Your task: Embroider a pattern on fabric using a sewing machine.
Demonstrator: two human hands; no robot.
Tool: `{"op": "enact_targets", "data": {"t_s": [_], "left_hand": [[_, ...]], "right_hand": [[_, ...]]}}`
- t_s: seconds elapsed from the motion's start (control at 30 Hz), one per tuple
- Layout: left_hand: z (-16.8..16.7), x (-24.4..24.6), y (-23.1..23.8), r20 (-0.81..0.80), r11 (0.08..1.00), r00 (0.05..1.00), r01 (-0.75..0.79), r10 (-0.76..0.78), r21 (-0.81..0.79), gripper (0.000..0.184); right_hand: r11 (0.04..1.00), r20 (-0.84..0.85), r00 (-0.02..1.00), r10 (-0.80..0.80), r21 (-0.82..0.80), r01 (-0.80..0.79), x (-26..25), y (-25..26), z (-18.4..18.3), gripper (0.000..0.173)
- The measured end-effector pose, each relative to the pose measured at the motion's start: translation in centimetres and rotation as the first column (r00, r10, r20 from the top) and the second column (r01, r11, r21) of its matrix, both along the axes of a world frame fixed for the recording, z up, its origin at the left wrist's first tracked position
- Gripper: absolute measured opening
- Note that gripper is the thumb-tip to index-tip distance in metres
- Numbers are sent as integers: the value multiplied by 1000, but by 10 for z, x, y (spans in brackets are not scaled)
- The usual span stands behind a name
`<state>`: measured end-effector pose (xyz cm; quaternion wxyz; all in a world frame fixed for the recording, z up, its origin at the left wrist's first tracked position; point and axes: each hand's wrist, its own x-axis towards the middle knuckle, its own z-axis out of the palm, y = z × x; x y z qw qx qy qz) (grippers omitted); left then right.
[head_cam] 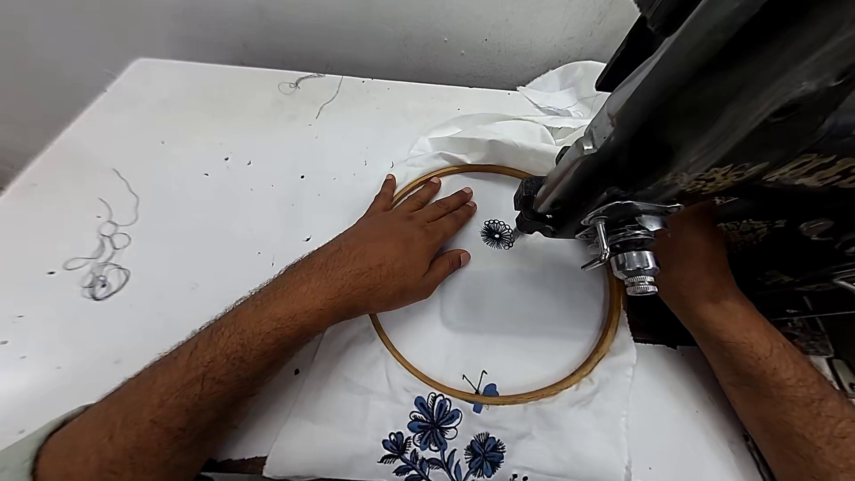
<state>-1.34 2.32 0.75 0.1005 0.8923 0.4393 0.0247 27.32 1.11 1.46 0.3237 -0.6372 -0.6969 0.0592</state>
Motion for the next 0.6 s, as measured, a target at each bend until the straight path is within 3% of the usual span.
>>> {"op": "enact_targets", "data": {"t_s": [0.6], "left_hand": [[-3, 3, 1, 24, 1000, 1000, 1, -2, 24, 64]], "right_hand": [[999, 24, 999, 31, 30, -32, 5, 3, -1, 18]]}}
